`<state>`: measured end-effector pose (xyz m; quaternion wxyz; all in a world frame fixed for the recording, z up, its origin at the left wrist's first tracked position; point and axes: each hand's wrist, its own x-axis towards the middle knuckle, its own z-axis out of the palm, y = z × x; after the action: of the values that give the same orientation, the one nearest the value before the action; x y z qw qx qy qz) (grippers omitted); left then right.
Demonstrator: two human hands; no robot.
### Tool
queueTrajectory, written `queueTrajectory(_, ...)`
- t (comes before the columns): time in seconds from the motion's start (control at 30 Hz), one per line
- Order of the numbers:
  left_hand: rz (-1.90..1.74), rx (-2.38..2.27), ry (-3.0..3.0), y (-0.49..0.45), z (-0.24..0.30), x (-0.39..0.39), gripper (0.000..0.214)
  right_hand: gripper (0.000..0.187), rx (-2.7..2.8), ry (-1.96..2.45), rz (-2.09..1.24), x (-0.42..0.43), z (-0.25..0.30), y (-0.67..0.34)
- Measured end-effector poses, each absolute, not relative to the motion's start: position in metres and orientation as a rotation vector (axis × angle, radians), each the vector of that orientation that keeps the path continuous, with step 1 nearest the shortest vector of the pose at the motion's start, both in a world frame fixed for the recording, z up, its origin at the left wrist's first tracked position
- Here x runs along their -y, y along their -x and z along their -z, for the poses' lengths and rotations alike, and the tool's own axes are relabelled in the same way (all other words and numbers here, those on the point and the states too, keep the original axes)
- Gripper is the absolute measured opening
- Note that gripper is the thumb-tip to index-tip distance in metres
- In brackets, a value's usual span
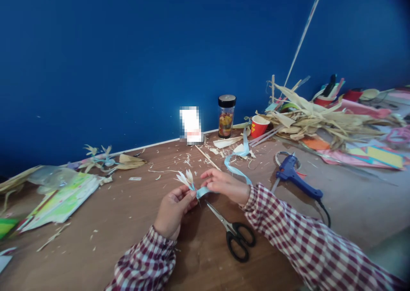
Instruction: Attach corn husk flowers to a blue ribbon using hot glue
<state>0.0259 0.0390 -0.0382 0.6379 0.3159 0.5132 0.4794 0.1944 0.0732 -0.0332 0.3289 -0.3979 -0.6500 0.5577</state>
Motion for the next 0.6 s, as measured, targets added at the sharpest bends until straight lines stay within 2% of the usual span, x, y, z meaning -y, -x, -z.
queueTrajectory(0.13, -1.089, -1.241, -0.751, -0.023, 0.039, -0.040, 0.032, 0.018, 1.590, 1.270, -0.636, -0.077, 0.027, -0.202)
queueTrajectory(0.23, -1.111, -1.293, -0.783, -0.020, 0.041, -0.042, 0.032, 0.016, 1.599, 1.315, -0.290, -0.080, 0.024, -0.210)
queueTrajectory(0.33, -1.116, -1.292, -0.799, -0.018, 0.042, -0.043, 0.032, 0.012, 1.626, 1.345, -0.240, -0.085, 0.025, -0.215)
queueTrajectory(0.47, -1.110, -1.274, -0.780, -0.017, 0.039, -0.042, 0.032, 0.010, 1.648, 1.257, -0.354, -0.089, 0.024, -0.216)
queueTrajectory(0.6, -1.106, -1.250, -0.776, -0.016, 0.035, -0.042, 0.030, 0.023, 1.616, 1.336, -0.403, -0.086, 0.016, -0.219)
